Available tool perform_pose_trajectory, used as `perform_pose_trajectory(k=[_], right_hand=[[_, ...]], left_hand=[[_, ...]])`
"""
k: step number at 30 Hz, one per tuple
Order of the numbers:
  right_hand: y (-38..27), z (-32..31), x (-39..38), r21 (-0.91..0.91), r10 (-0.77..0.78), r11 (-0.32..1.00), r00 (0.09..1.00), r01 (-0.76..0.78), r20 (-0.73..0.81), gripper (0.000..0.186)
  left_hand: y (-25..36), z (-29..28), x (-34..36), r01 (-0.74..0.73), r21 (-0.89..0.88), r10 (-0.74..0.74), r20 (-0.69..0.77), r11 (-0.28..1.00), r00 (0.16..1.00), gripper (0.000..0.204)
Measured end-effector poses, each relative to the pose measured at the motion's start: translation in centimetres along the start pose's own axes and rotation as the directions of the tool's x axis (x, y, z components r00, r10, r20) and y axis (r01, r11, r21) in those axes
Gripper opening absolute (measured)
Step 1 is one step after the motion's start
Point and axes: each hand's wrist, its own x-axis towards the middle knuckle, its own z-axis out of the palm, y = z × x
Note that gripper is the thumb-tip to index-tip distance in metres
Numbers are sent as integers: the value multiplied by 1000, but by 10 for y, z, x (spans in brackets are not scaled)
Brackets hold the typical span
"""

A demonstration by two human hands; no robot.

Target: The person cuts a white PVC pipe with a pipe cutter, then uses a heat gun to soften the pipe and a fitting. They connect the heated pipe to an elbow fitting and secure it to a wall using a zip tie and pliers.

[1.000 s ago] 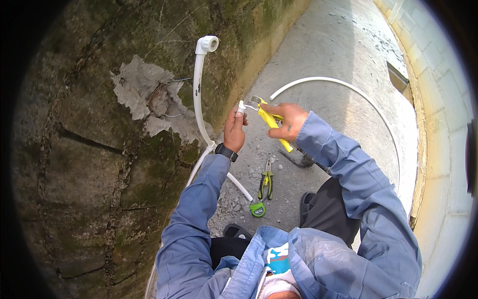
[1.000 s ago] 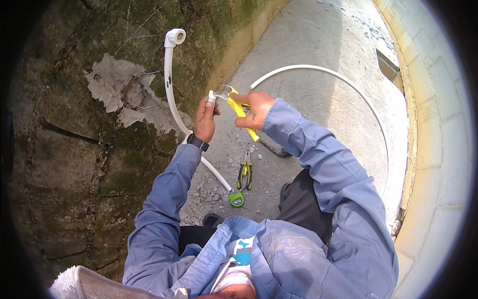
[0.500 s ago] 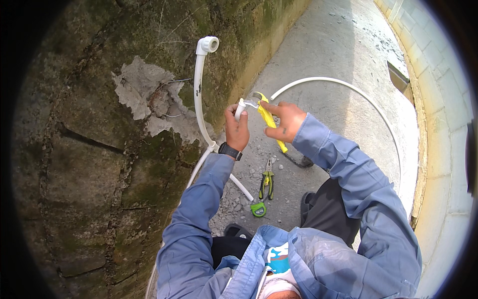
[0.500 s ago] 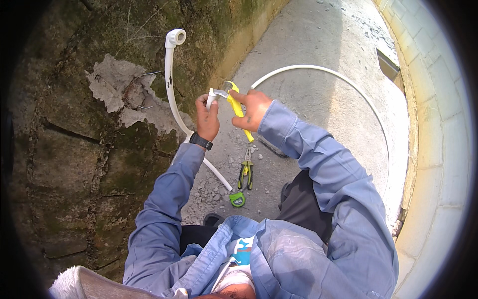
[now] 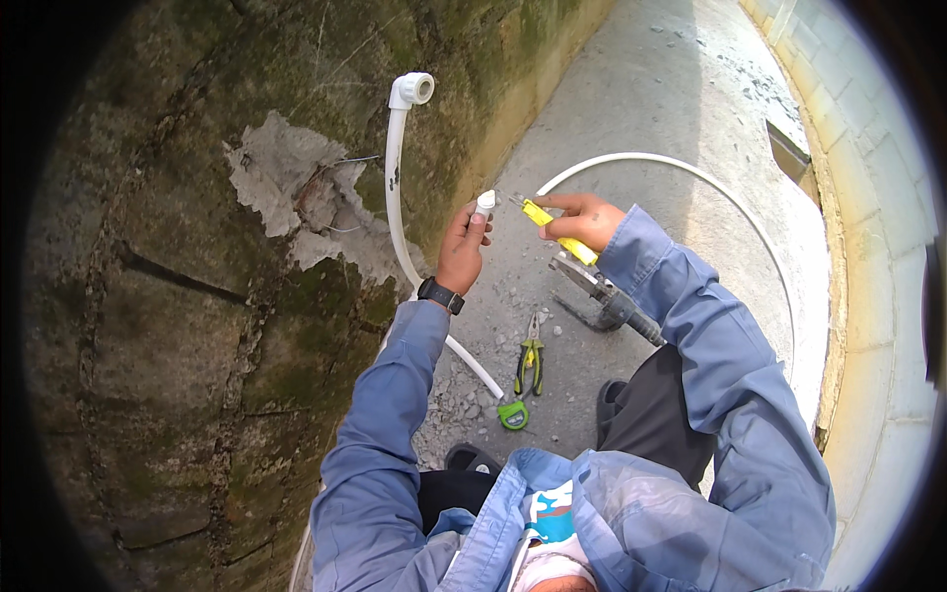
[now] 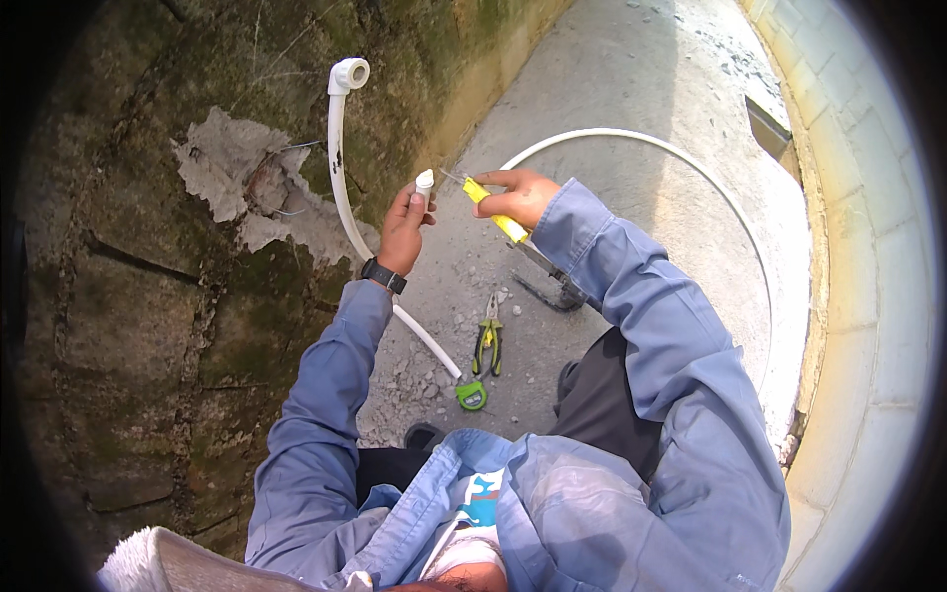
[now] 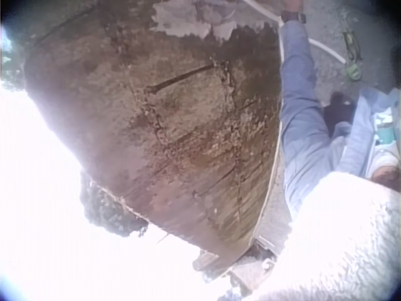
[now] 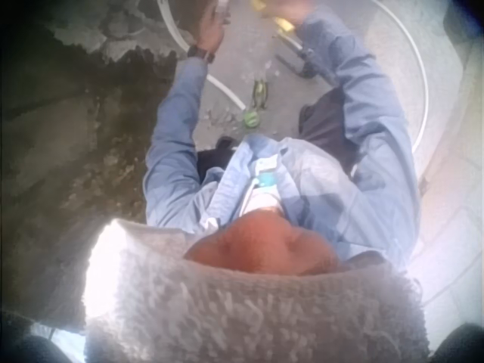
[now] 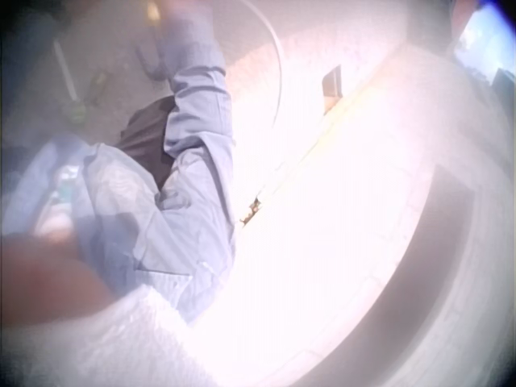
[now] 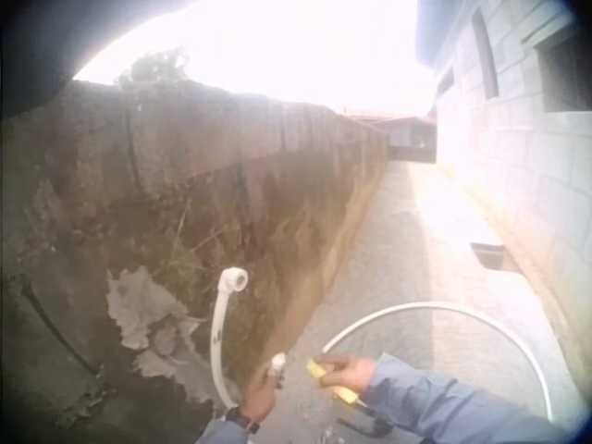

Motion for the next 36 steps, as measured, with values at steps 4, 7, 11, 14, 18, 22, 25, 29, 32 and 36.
perform_pose_trajectory(k=[4,7,11,14,18,22,25,29,32,36], right_hand=[[9,-12,-4,338,11,938,979,-81,205,69],[10,-16,-3,418,-7,900,956,-121,292,68],[13,-18,1,446,-35,883,930,-143,366,69],[9,-16,-4,425,-44,898,938,-113,343,71],[13,-15,-1,429,-42,896,940,-113,337,70],[8,-13,-4,401,-40,910,943,-102,331,69],[7,-12,-3,416,-41,903,942,-108,333,68],[9,-10,-3,435,-59,896,949,-87,311,66],[8,-4,-4,381,-79,925,971,-13,224,65],[9,3,-3,183,-125,978,984,100,126,67]], left_hand=[[4,-19,5,-112,115,94,150,987,984,37],[14,-24,6,-224,219,181,200,950,963,35],[20,-27,7,-275,264,224,209,925,952,32],[20,-28,6,-274,268,222,207,924,953,31],[19,-27,7,-334,311,270,230,890,935,31],[20,-24,5,-329,314,269,220,891,938,31],[21,-25,5,-353,332,296,211,875,932,31],[25,-22,6,-378,371,327,194,848,925,31],[32,-18,4,-334,392,297,153,857,942,31],[42,-13,2,-331,445,318,106,832,942,29]])
